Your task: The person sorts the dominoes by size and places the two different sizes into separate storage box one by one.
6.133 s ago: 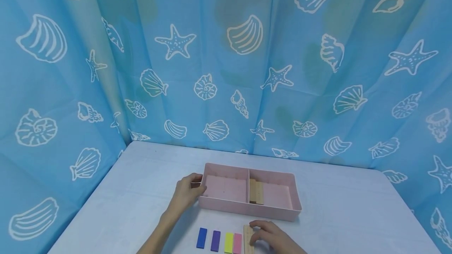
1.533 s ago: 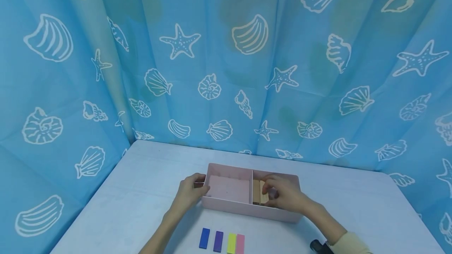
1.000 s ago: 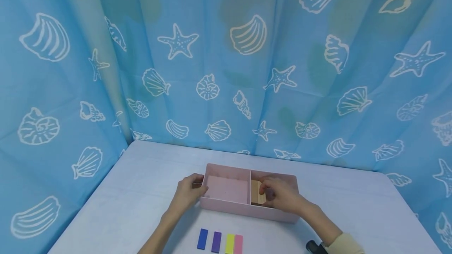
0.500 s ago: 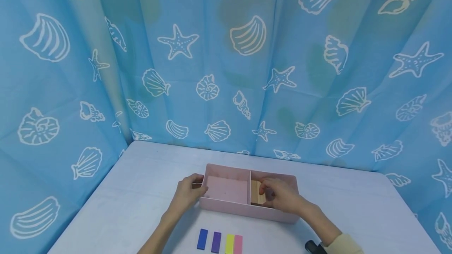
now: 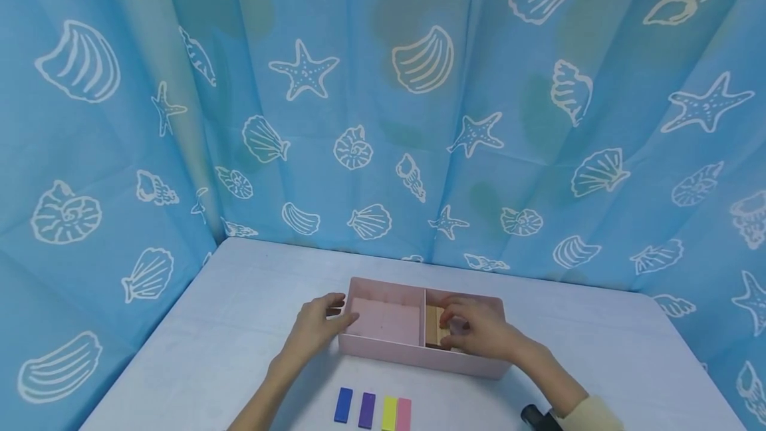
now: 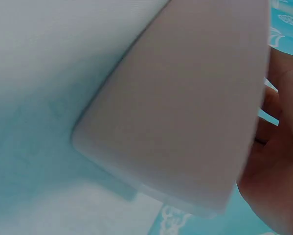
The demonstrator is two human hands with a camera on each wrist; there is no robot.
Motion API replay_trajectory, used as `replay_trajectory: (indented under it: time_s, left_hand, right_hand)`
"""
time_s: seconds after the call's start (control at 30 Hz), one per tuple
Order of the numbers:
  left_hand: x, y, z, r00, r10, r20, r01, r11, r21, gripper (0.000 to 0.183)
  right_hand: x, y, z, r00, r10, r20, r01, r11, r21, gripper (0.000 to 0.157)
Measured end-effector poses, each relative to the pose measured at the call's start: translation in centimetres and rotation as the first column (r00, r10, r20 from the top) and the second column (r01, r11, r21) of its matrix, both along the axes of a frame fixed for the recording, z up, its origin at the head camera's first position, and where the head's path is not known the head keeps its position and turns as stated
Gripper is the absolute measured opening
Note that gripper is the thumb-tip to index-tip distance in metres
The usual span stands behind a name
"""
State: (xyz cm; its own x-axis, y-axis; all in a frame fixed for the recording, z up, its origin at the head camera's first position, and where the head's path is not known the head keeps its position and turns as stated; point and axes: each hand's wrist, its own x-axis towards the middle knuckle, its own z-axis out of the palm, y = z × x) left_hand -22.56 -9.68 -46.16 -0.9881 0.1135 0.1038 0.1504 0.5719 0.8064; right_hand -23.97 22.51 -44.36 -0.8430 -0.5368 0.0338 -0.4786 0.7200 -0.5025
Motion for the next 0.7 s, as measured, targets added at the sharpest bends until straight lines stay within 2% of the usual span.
replay_trajectory:
  time_s: [0.07,0.2,0.3,0.37,0.5,0.57,0.63,0.7]
  left_hand:
    - [0.2,0.0,0.5,0.999,0.016,-0.038,-0.018,0.998,-0.056,0.052]
    - [0.8,0.0,2.0,0.990,0.045,-0.131,-0.067,0.983,-0.169,0.049]
    - [1.6,0.1,3.4,0.982,0.033,-0.188,-0.077,0.970,-0.230,0.048]
    - [2.4,0.2,4.3,0.976,0.003,-0.218,-0.065,0.958,-0.279,0.046]
    - [5.2,0.6,5.4,0.972,-0.116,-0.205,0.031,0.925,-0.378,0.044]
    - [6.7,0.6,5.5,0.965,-0.201,-0.166,0.112,0.894,-0.434,0.044]
    - [7.9,0.6,5.2,0.952,-0.283,-0.114,0.195,0.851,-0.488,0.045]
    - [8.7,0.6,4.5,0.930,-0.357,-0.086,0.253,0.792,-0.555,0.045]
  right_hand:
    - [0.3,0.3,0.6,1.000,-0.010,0.002,0.010,1.000,-0.021,0.029]
    - [0.6,1.1,2.0,0.994,-0.101,-0.034,0.100,0.995,-0.016,0.040]
    - [0.9,2.1,3.0,0.976,-0.197,-0.092,0.196,0.980,-0.023,0.040]
    - [1.1,2.9,3.2,0.958,-0.250,-0.138,0.244,0.968,-0.062,0.039]
    - [1.9,4.2,2.4,0.899,-0.388,-0.202,0.367,0.921,-0.133,0.042]
    - [2.4,4.6,1.7,0.867,-0.458,-0.197,0.433,0.888,-0.155,0.045]
    - [3.0,4.9,1.0,0.835,-0.524,-0.169,0.498,0.850,-0.173,0.049]
    - [3.5,5.0,0.2,0.807,-0.575,-0.132,0.548,0.814,-0.193,0.051]
